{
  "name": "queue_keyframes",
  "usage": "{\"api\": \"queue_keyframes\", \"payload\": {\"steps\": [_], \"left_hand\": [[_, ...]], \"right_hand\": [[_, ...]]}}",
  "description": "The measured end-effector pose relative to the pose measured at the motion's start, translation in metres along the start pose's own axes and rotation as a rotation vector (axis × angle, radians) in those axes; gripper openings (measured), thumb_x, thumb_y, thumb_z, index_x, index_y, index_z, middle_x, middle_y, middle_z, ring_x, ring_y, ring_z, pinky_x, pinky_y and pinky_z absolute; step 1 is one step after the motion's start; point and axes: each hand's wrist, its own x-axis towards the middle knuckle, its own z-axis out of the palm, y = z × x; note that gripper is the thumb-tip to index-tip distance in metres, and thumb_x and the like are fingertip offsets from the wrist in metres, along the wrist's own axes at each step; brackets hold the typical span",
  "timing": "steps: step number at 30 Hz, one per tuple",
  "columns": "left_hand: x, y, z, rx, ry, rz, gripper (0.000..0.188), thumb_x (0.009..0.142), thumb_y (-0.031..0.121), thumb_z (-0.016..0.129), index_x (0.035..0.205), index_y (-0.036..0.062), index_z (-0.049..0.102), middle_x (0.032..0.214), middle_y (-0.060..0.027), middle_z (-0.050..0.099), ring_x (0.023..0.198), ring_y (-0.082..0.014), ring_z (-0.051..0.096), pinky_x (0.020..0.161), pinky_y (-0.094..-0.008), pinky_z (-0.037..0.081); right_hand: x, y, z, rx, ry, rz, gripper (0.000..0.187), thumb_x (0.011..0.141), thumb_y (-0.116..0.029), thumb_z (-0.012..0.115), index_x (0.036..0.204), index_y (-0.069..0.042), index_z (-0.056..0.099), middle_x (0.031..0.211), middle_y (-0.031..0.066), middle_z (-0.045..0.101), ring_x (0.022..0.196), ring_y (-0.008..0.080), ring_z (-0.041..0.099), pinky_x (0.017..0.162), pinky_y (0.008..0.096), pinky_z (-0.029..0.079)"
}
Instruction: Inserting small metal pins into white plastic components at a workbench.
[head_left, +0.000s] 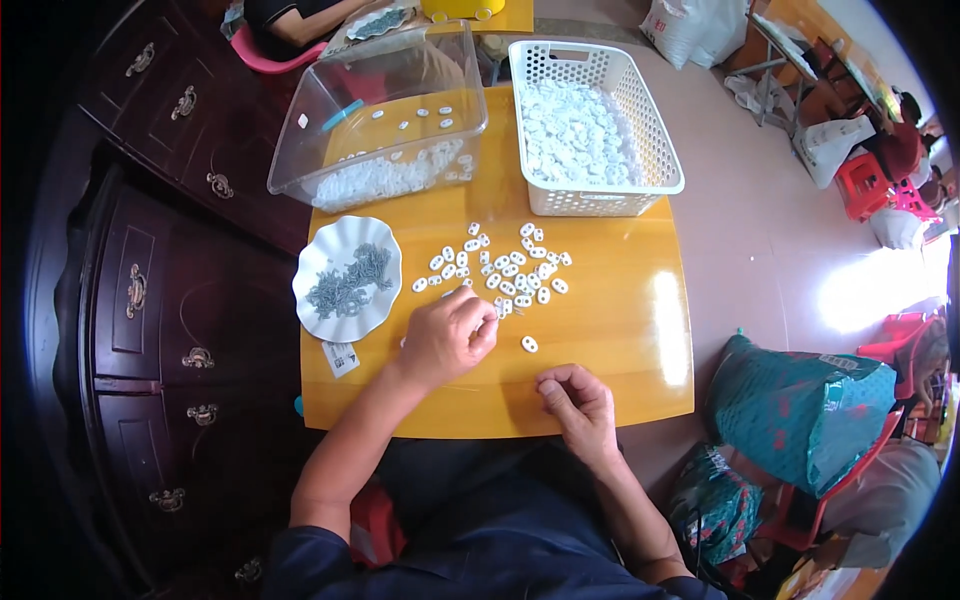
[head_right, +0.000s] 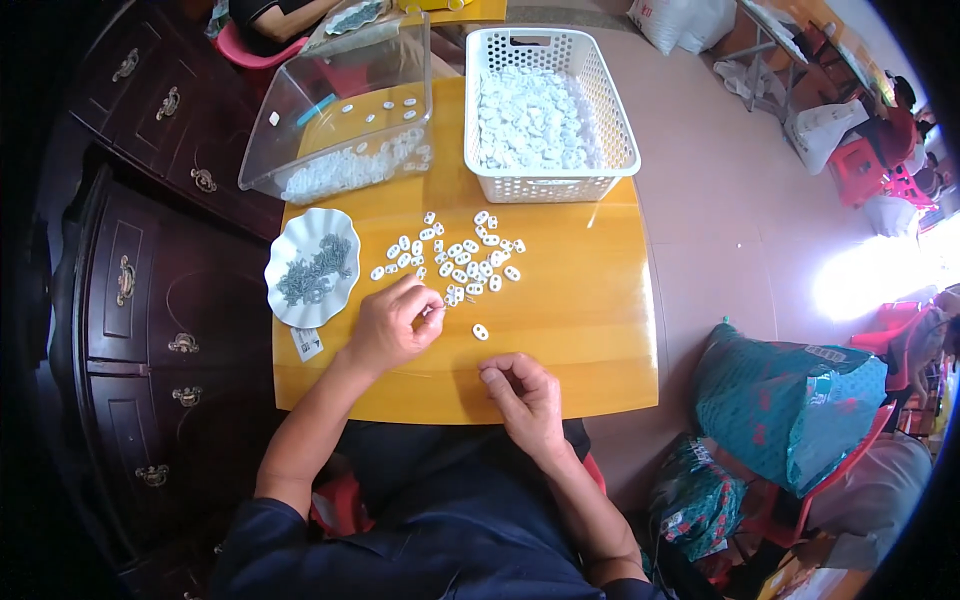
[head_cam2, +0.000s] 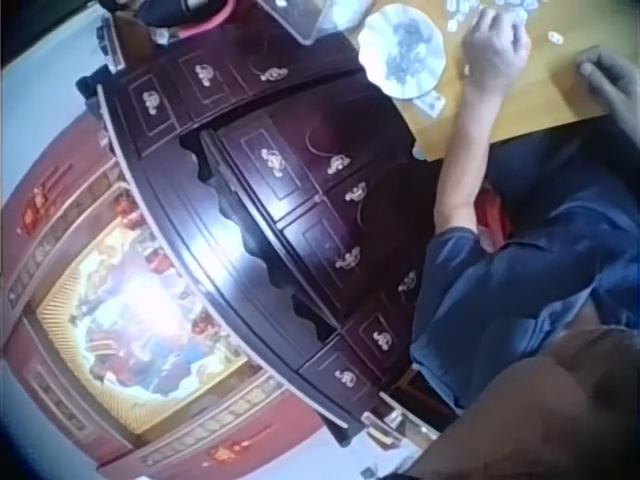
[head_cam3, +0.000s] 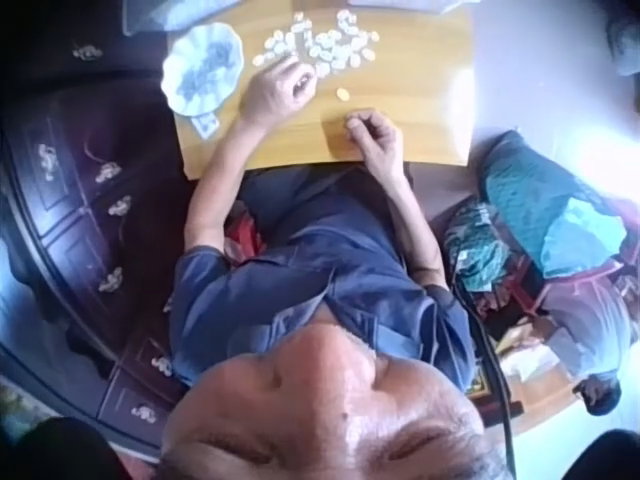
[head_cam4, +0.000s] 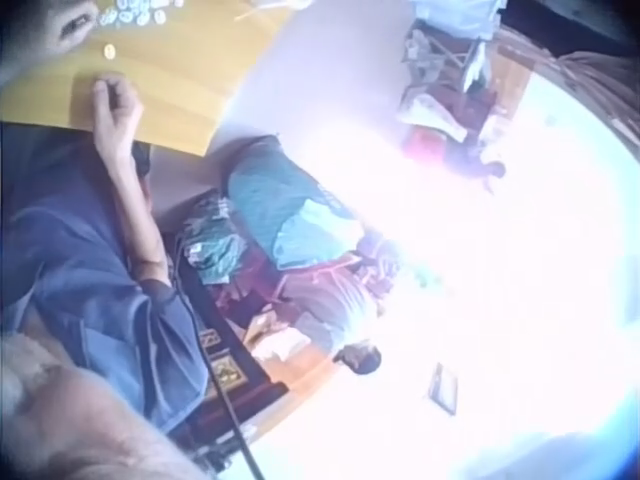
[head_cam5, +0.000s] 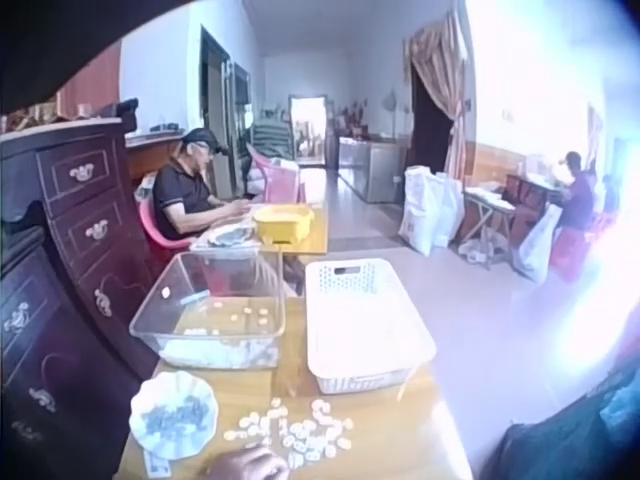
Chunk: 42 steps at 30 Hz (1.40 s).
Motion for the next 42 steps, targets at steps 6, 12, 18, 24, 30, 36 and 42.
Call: {"api": "queue_keyframes", "payload": {"steps": [6,12,18,24,30,36,42], "left_hand": [[-0.019,0.040,-0.024,-0.472,0.010,-0.280,0.007,0.087,0.002,0.072,0.086,0.0047,0.065,0.080,-0.0064,0.061,0.060,-0.0174,0.058,0.055,-0.0309,0.048],[-0.043,0.057,-0.020,-0.562,0.112,-0.176,0.009,0.085,-0.004,0.071,0.091,0.0008,0.067,0.082,-0.0080,0.063,0.069,-0.0172,0.065,0.060,-0.0294,0.053],[-0.053,0.058,-0.025,-0.554,0.106,-0.158,0.011,0.083,-0.003,0.074,0.092,0.0020,0.071,0.085,-0.0096,0.067,0.072,-0.0216,0.070,0.062,-0.0319,0.056],[-0.053,0.058,-0.038,-0.471,0.067,-0.147,0.011,0.083,-0.002,0.077,0.092,0.0024,0.071,0.085,-0.0090,0.068,0.072,-0.0233,0.070,0.062,-0.0321,0.055],[-0.061,0.053,-0.040,-0.581,0.049,-0.223,0.009,0.084,0.000,0.077,0.091,0.0020,0.071,0.084,-0.0097,0.068,0.072,-0.0224,0.069,0.062,-0.0323,0.054],[-0.066,0.047,-0.041,-0.697,0.083,-0.282,0.007,0.085,0.001,0.077,0.089,0.0016,0.072,0.078,-0.0058,0.065,0.065,-0.0145,0.064,0.059,-0.0285,0.049],[-0.079,0.041,-0.043,-0.712,0.166,-0.307,0.006,0.085,0.001,0.076,0.088,0.0009,0.071,0.075,-0.0045,0.064,0.062,-0.0108,0.061,0.057,-0.0266,0.047]], "right_hand": [[0.005,-0.006,0.017,0.059,-0.102,0.041,0.018,0.105,-0.017,0.064,0.109,0.000,0.070,0.091,-0.0003,0.069,0.077,0.0062,0.061,0.070,0.0232,0.051],[0.004,-0.001,0.030,0.443,-0.289,0.303,0.027,0.110,-0.028,0.055,0.111,-0.003,0.066,0.089,0.0027,0.066,0.075,0.0105,0.059,0.073,0.0254,0.051],[0.001,0.000,0.027,0.464,-0.293,0.361,0.025,0.109,-0.027,0.057,0.109,-0.004,0.066,0.089,0.0023,0.066,0.076,0.0101,0.060,0.072,0.0246,0.051],[0.003,-0.001,0.025,0.290,-0.297,0.265,0.022,0.106,-0.026,0.063,0.105,-0.004,0.068,0.087,0.0003,0.067,0.078,0.0082,0.061,0.073,0.0233,0.051],[0.001,-0.011,0.034,0.147,-0.271,0.247,0.023,0.106,-0.026,0.064,0.103,-0.004,0.067,0.086,-0.0011,0.065,0.078,0.0072,0.059,0.074,0.0234,0.049],[-0.002,-0.015,0.046,-0.019,-0.236,0.117,0.020,0.105,-0.022,0.064,0.102,-0.003,0.067,0.085,-0.0016,0.065,0.077,0.0063,0.058,0.072,0.0228,0.049],[0.000,-0.014,0.054,-0.181,-0.214,0.033,0.015,0.103,-0.017,0.068,0.102,-0.002,0.069,0.087,-0.0010,0.069,0.079,0.0052,0.061,0.073,0.0225,0.052]]}}
